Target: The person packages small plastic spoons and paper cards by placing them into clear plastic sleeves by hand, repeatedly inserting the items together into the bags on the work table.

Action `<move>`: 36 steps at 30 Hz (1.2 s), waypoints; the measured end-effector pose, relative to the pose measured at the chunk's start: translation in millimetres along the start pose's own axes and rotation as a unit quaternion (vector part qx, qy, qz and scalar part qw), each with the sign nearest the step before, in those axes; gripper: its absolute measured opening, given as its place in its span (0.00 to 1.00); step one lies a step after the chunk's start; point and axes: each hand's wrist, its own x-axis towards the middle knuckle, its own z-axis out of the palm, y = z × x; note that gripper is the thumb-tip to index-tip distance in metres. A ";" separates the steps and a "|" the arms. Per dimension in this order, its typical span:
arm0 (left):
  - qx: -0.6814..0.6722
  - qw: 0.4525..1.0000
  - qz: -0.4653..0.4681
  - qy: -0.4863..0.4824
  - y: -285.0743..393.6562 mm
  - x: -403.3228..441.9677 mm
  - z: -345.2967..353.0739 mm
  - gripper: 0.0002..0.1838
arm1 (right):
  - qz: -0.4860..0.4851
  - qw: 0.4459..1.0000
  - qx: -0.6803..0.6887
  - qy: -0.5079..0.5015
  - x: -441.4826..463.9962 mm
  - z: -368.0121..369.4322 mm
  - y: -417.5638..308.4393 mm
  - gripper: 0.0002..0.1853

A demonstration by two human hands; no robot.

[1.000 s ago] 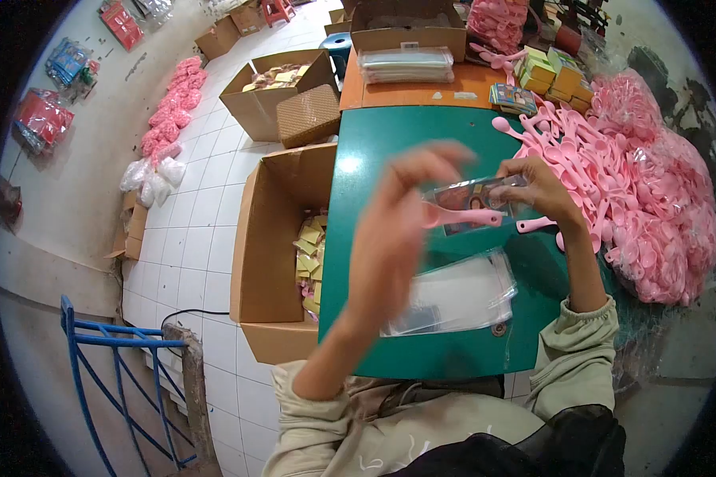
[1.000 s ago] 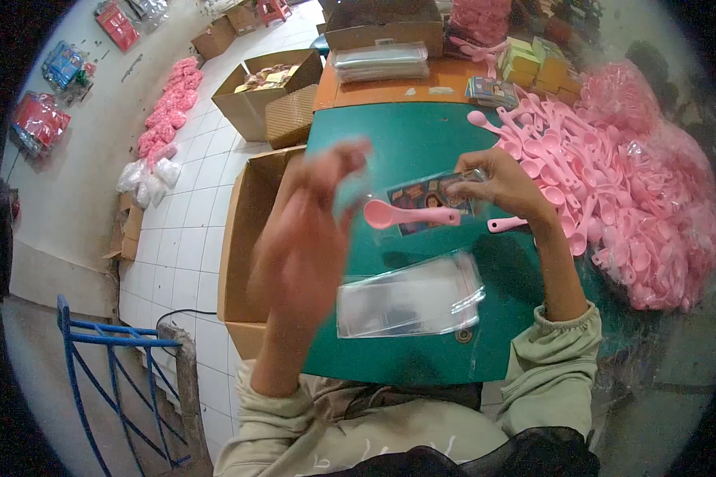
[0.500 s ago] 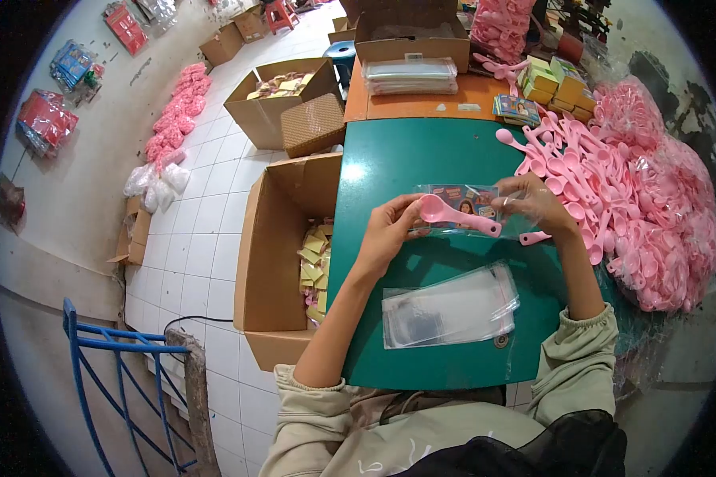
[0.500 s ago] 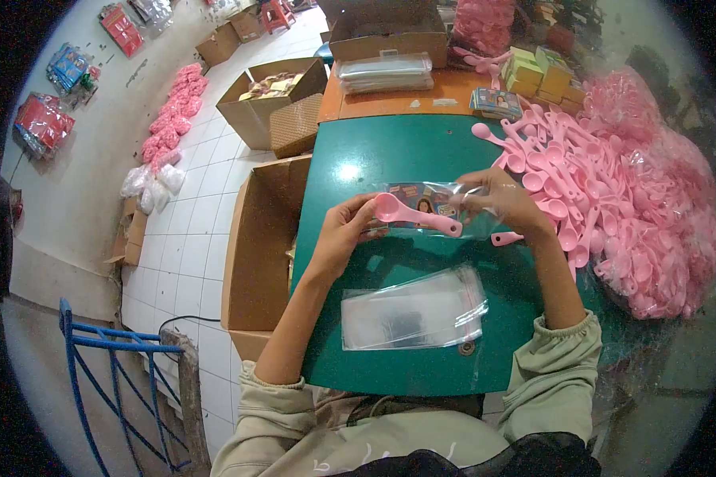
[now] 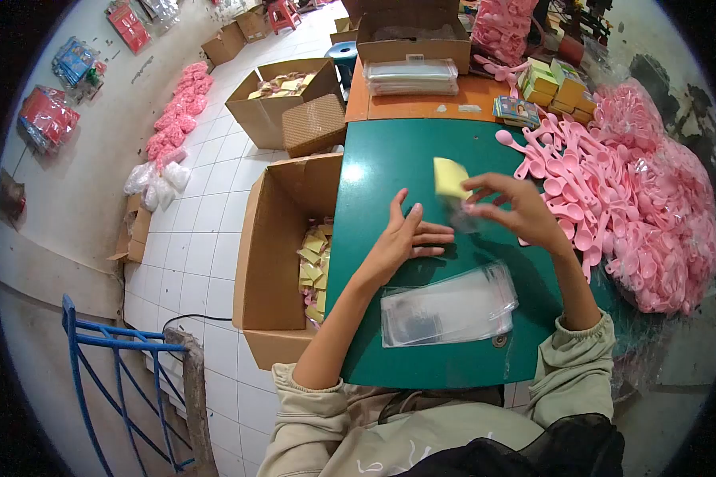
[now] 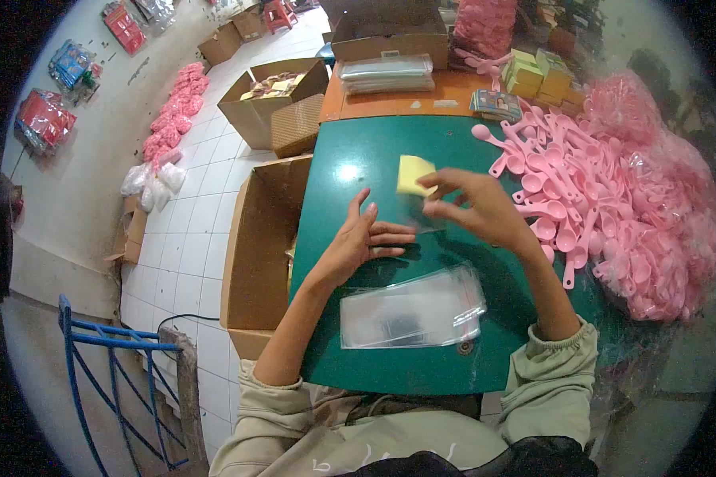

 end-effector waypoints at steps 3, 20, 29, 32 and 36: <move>0.037 0.999 -0.024 0.011 -2.6 -0.7 -1.6 0.36 | -0.085 0.988 -0.078 -0.101 -3.5 4.9 0.3 0.13; -0.023 0.996 -0.066 -0.049 -9.1 0.6 -11.2 0.31 | -0.122 0.966 -0.226 -0.030 -13.2 59.3 6.3 0.10; 0.150 0.989 0.005 0.001 -22.1 10.5 -7.3 0.31 | -0.214 0.943 -0.252 -0.039 -19.4 73.9 13.9 0.09; 0.206 0.978 0.029 0.016 -26.7 12.5 -8.6 0.31 | -0.165 0.970 -0.143 -0.105 -19.8 60.2 7.8 0.07; 0.077 0.996 0.020 0.035 -19.7 6.8 -0.1 0.28 | -0.079 0.986 0.030 -0.142 -31.0 15.4 1.4 0.07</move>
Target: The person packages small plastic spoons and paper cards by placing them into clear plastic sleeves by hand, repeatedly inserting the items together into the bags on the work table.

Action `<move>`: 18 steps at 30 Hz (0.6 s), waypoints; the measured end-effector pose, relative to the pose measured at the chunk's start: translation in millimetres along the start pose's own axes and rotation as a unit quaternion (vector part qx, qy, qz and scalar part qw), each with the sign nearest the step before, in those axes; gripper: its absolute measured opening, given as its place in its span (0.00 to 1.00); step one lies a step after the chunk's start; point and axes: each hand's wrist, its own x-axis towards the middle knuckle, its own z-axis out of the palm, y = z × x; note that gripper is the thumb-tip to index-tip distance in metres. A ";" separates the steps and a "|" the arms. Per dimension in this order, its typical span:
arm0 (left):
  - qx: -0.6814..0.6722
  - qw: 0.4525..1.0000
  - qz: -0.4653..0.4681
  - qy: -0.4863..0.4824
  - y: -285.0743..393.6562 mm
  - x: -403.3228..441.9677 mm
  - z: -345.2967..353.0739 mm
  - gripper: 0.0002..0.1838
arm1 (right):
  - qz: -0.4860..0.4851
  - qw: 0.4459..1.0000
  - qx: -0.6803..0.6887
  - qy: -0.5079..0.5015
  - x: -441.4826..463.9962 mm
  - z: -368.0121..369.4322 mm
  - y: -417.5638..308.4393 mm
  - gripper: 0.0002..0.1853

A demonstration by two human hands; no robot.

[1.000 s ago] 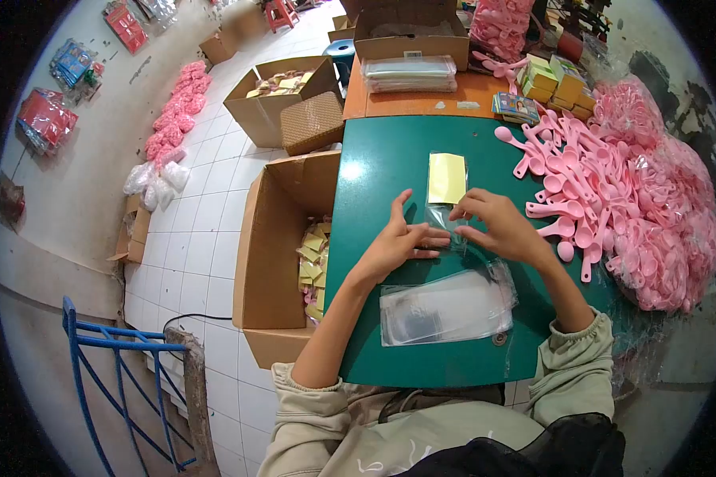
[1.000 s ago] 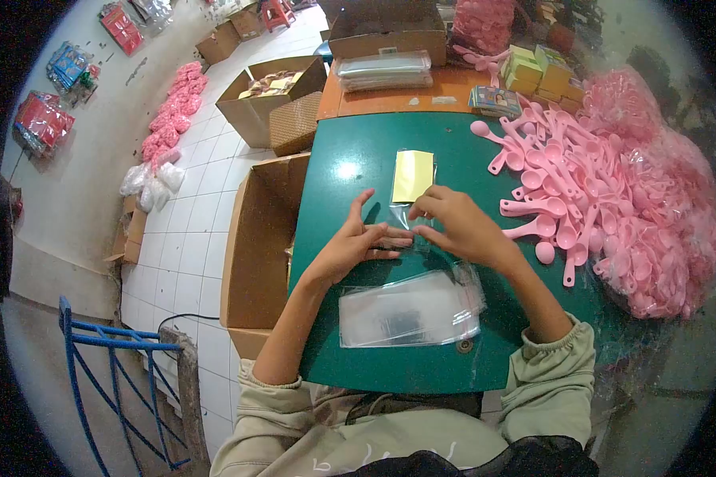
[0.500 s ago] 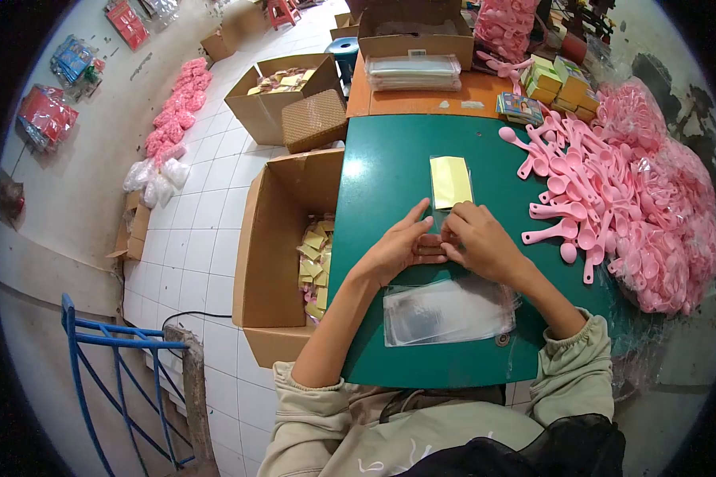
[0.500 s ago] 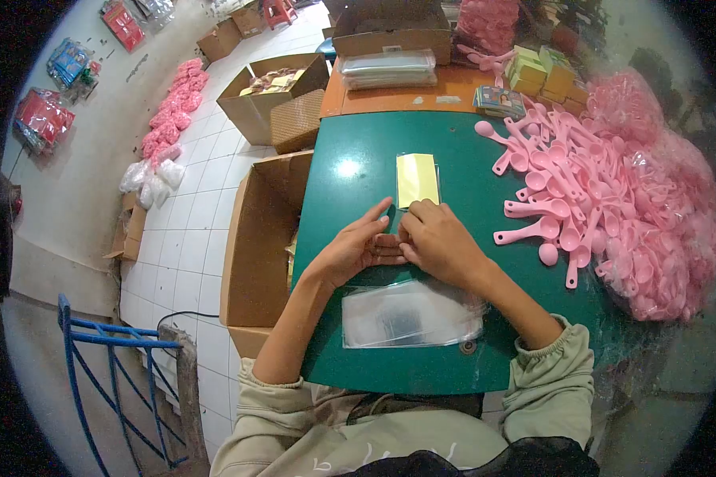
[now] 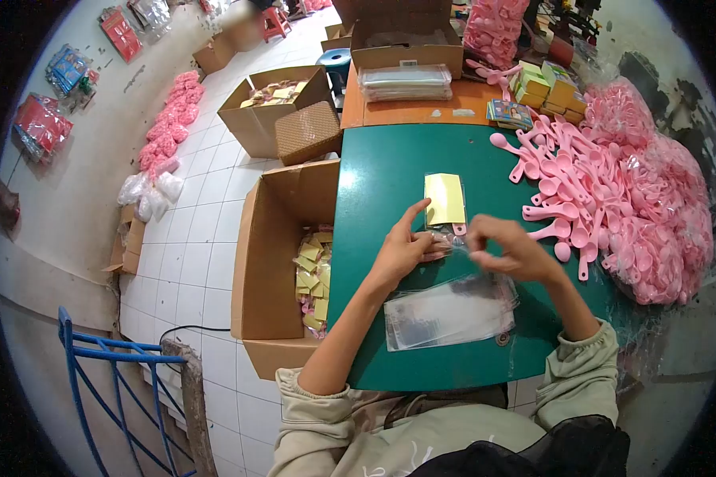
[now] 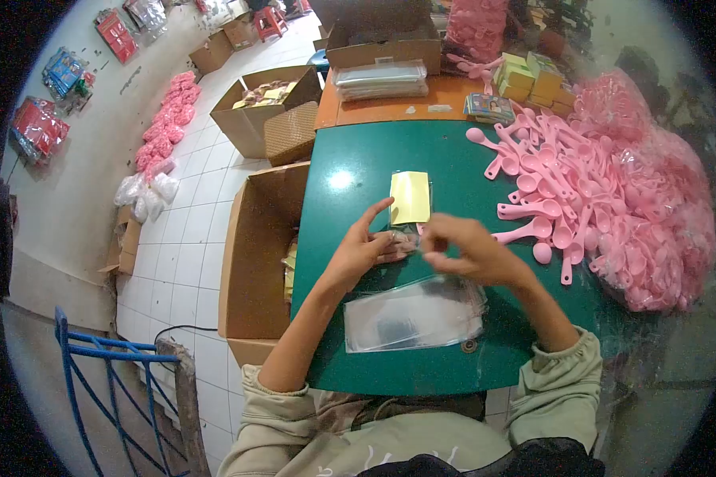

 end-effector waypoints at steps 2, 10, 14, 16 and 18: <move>0.019 0.999 -0.011 -0.046 4.0 -2.0 -2.3 0.25 | 0.036 0.998 0.042 0.038 -23.3 -32.4 -6.5 0.06; 0.024 0.993 -0.035 -0.110 1.1 0.3 -6.5 0.16 | 0.349 0.821 -0.319 0.321 -243.2 -294.5 -37.7 0.15; 0.019 0.992 -0.039 -0.116 4.5 1.6 -5.0 0.16 | 0.388 0.619 -0.588 0.348 -279.8 -303.1 -13.5 0.16; 0.019 0.992 -0.046 -0.113 8.4 -0.8 -1.4 0.16 | 0.184 0.795 -0.460 0.351 -204.9 -218.6 -15.8 0.18; -0.016 0.992 -0.048 -0.118 9.1 -1.5 -2.1 0.16 | 0.043 0.918 -0.312 0.242 -126.2 -125.5 -11.1 0.20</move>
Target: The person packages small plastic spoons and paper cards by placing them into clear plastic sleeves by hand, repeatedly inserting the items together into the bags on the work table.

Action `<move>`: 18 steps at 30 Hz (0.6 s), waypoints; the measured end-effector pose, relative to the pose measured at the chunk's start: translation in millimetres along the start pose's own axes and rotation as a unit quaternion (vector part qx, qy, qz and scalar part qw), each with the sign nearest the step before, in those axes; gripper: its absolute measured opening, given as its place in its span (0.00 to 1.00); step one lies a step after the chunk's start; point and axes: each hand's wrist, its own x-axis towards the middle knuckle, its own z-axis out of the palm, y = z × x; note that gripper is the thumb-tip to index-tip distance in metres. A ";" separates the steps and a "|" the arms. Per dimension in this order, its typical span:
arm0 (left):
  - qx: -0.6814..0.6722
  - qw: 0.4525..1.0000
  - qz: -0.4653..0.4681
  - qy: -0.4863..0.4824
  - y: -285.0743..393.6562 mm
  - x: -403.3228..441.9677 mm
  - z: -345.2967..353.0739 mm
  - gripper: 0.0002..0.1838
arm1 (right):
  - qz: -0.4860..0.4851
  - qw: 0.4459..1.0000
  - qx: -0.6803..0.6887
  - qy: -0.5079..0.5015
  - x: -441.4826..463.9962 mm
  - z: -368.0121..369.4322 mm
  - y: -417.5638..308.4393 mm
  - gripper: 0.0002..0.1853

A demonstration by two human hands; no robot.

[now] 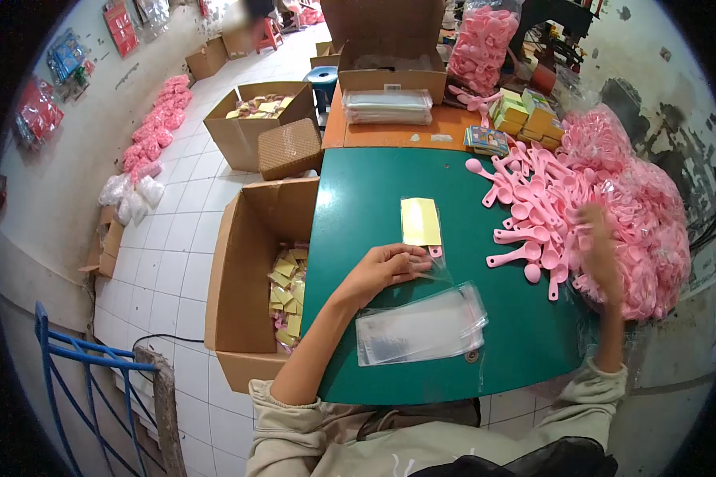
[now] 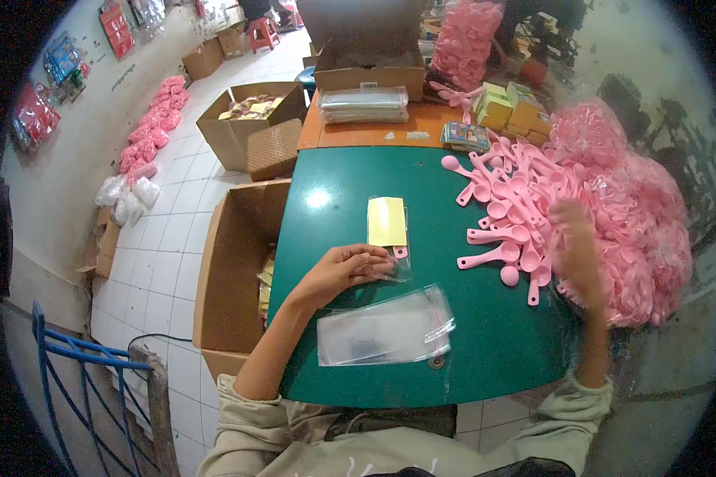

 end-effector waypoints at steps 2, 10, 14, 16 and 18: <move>-0.040 0.999 0.005 -0.007 -0.9 -1.9 0.1 0.16 | -0.123 0.987 -0.012 -0.099 22.9 80.9 -48.6 0.24; -0.002 0.996 0.095 -0.005 -1.6 -5.4 -4.3 0.14 | 0.014 0.975 0.205 -0.080 46.2 174.1 -71.3 0.10; 0.278 0.942 0.146 0.116 -3.7 -1.0 4.7 0.08 | 0.043 0.965 0.249 -0.069 39.0 172.3 -62.3 0.09; 0.331 0.920 0.161 0.135 -5.8 -0.1 6.3 0.06 | 0.095 0.944 0.307 -0.076 34.7 175.6 -57.7 0.07; 0.327 0.916 0.177 0.154 -7.5 0.3 7.4 0.06 | 0.190 0.889 0.405 -0.092 29.6 185.4 -50.6 0.05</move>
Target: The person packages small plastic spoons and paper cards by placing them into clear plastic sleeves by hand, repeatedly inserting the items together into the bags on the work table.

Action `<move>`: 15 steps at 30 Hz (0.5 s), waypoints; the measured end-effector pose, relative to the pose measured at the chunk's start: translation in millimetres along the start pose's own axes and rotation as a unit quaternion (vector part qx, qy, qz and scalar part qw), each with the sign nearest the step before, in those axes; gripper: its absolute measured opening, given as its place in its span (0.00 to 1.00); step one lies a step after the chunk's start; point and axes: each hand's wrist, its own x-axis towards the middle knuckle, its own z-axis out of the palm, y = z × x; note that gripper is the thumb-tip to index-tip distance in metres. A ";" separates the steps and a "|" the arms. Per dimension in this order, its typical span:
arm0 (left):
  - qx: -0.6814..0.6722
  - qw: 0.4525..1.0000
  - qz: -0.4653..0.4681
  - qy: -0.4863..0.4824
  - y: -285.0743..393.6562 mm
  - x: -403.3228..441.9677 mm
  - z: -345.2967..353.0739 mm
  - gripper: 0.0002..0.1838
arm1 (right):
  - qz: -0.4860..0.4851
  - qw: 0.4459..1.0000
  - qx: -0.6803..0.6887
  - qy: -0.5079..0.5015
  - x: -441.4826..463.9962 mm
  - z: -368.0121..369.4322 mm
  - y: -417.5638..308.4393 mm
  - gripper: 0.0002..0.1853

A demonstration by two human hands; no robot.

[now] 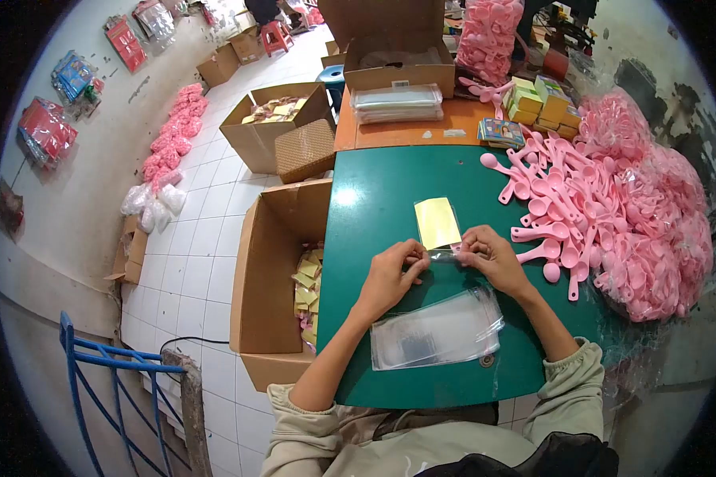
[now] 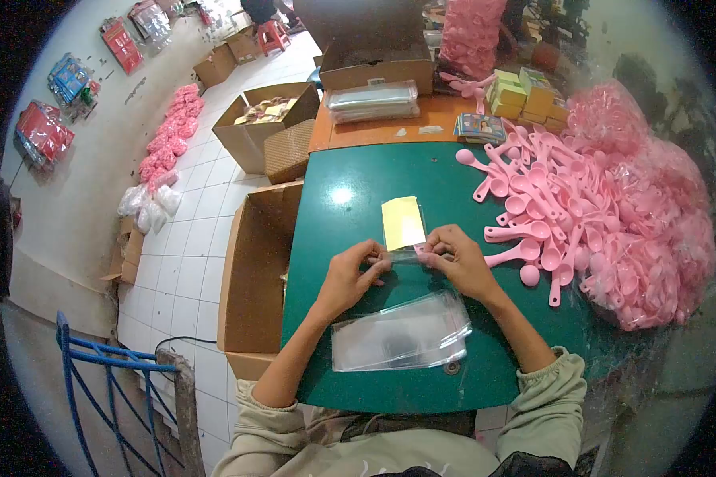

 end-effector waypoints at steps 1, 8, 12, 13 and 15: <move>0.011 1.000 0.011 0.005 -1.0 0.4 0.1 0.06 | 0.032 0.999 0.041 -0.008 0.6 0.4 -0.9 0.05; 0.025 0.998 -0.049 0.022 -5.3 4.4 2.6 0.07 | 0.093 0.988 0.124 0.029 3.1 9.6 -6.0 0.06; -0.013 0.998 -0.059 0.037 -10.1 6.0 6.0 0.10 | 0.082 0.987 0.116 0.079 3.2 14.7 -5.1 0.07; -0.022 0.997 -0.058 0.044 -10.4 6.0 6.4 0.11 | 0.076 0.988 0.108 0.084 3.4 15.6 -4.1 0.07; -0.039 0.996 -0.057 0.058 -10.2 5.9 6.4 0.14 | 0.064 0.989 0.093 0.093 4.0 17.5 -1.9 0.07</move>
